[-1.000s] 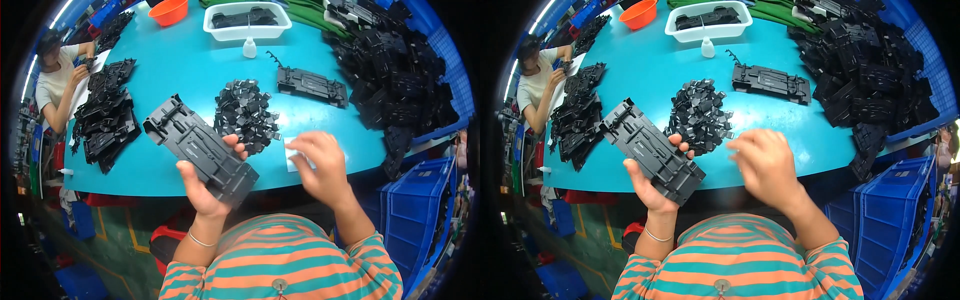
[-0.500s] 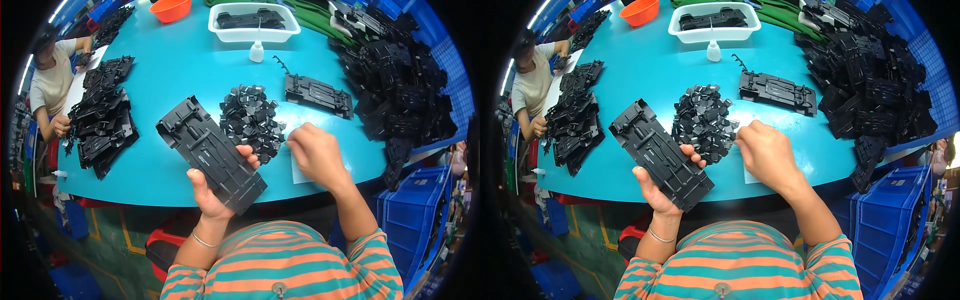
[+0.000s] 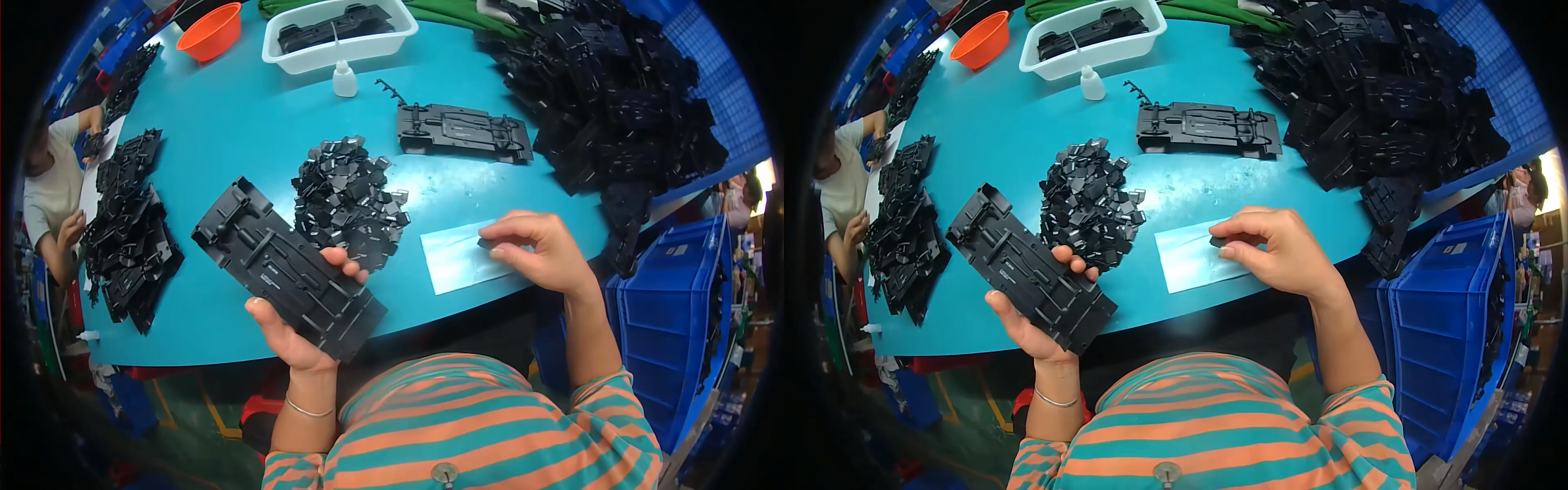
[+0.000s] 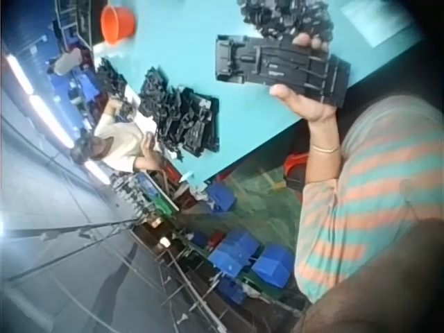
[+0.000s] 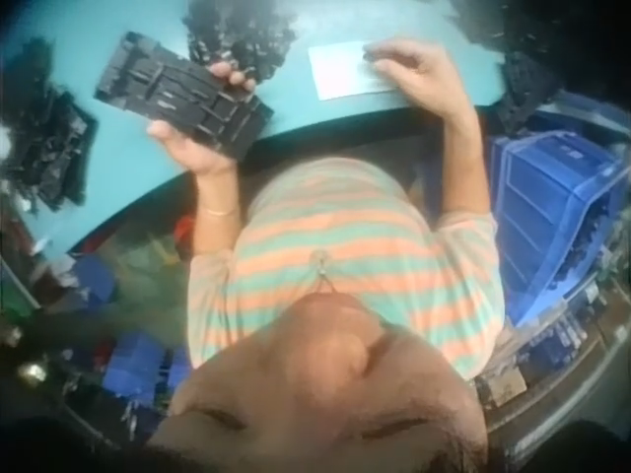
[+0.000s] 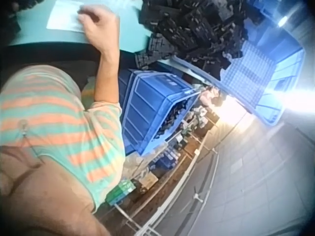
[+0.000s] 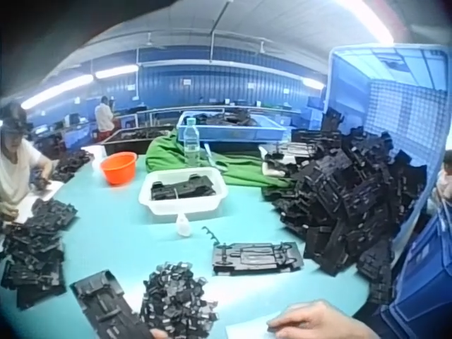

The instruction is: The person assembles toy car chassis by picking up small plastic components, pressing them against an adhesive pad, attaching them to the chassis frames by hand, and stacking the assembled chassis.

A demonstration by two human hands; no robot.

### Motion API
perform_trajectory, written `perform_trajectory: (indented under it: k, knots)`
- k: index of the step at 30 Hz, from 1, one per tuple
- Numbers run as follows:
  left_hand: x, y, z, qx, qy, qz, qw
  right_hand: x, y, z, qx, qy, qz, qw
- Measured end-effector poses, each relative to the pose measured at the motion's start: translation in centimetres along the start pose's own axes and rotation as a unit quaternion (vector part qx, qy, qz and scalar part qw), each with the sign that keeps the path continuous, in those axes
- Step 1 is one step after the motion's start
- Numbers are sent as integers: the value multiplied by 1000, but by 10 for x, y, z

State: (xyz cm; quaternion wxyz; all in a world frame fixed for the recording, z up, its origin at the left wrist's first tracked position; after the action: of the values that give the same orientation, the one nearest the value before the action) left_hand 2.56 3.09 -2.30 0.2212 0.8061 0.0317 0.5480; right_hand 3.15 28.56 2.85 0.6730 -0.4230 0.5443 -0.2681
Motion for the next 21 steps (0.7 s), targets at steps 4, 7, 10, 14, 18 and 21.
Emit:
perform_trajectory:
  k: [4,7,10,14,18,21]
  knots:
    - [0,1,-2,9,3,-16,1000,-2,-7,-5,-9,-12,94,995]
    - [0,1,-3,4,12,-31,999,1,-13,-9,-46,2,158,986]
    - [1,3,-2,5,18,-47,999,9,-17,-9,-101,3,227,969]
    - [-1,1,-3,4,27,-44,999,13,-17,-9,-101,-9,287,953]
    - [-1,2,-1,3,24,-50,998,19,-18,-11,-99,-8,325,940]
    - [-1,2,-1,5,26,-52,998,21,-19,-10,-106,-19,329,938]
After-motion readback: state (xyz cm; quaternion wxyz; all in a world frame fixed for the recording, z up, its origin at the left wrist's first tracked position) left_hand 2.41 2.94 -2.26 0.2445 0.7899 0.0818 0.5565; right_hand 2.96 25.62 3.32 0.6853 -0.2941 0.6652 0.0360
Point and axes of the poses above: each hand's wrist, its own z-axis away from the middle knuckle, its own x-axis out of the palm, y = z × x, the point moved 9 cm from there along -z, towards the middle knuckle, and after that the axes turned 10 degrees about -y, right-handed, at the moved point
